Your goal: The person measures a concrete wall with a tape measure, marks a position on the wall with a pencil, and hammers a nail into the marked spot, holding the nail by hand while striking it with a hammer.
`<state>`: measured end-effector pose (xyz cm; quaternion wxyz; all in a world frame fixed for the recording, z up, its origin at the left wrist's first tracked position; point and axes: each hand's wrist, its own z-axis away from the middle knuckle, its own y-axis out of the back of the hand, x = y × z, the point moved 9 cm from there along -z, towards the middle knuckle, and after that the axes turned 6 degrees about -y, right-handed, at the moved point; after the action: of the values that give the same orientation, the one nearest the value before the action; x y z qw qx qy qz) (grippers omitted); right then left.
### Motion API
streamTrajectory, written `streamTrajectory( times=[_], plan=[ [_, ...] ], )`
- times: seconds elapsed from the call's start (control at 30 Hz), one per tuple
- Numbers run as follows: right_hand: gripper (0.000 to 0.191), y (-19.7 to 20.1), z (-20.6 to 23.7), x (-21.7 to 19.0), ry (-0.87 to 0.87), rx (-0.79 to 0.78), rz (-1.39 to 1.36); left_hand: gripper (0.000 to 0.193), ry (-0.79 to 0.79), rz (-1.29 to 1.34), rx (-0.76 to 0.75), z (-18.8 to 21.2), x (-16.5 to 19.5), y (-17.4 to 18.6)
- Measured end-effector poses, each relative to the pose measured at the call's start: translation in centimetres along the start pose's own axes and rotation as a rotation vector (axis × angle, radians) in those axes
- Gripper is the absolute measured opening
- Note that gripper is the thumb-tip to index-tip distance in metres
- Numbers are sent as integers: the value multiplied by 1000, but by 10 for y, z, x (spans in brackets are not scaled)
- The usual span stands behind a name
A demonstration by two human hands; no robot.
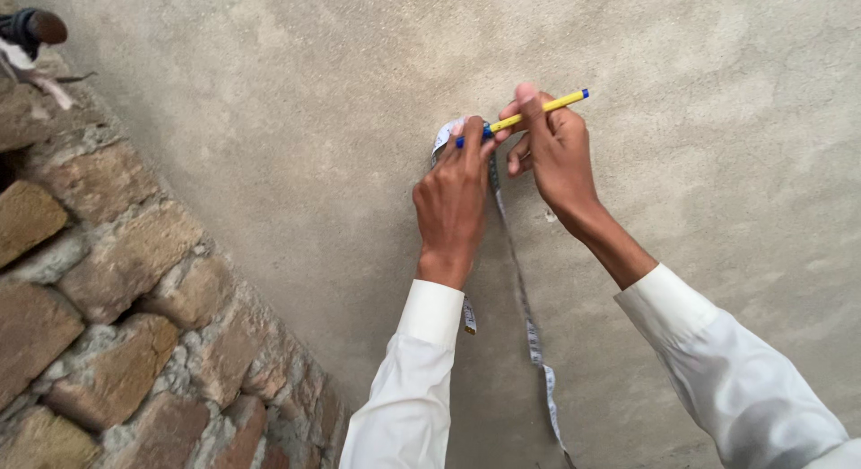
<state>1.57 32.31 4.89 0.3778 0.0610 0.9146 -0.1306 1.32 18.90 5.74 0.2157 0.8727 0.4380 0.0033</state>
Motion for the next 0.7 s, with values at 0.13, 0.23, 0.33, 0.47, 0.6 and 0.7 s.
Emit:
streamTrajectory(
  times=[0.13,0.23,0.33,0.47,0.6,0.7],
  plan=[
    [37,2,-5,-3,4,-37,-29,29,-1,-33,15,-10,-2,-4],
    [34,1,-19,-9,14,-112,-11,21,-16,-39,157,-16,-4,12],
    [30,2,-24,-19,56,-204,-28,13,-2,-41,132,-18,-6,17],
    [25,3,-31,-43,197,-355,39,21,31,13,114,-26,-13,23],
    [26,18,-42,-54,190,-310,123,26,116,62,-8,-32,-24,13],
    [30,28,-43,-59,195,-231,162,27,59,97,71,-28,-21,16]
  ],
)
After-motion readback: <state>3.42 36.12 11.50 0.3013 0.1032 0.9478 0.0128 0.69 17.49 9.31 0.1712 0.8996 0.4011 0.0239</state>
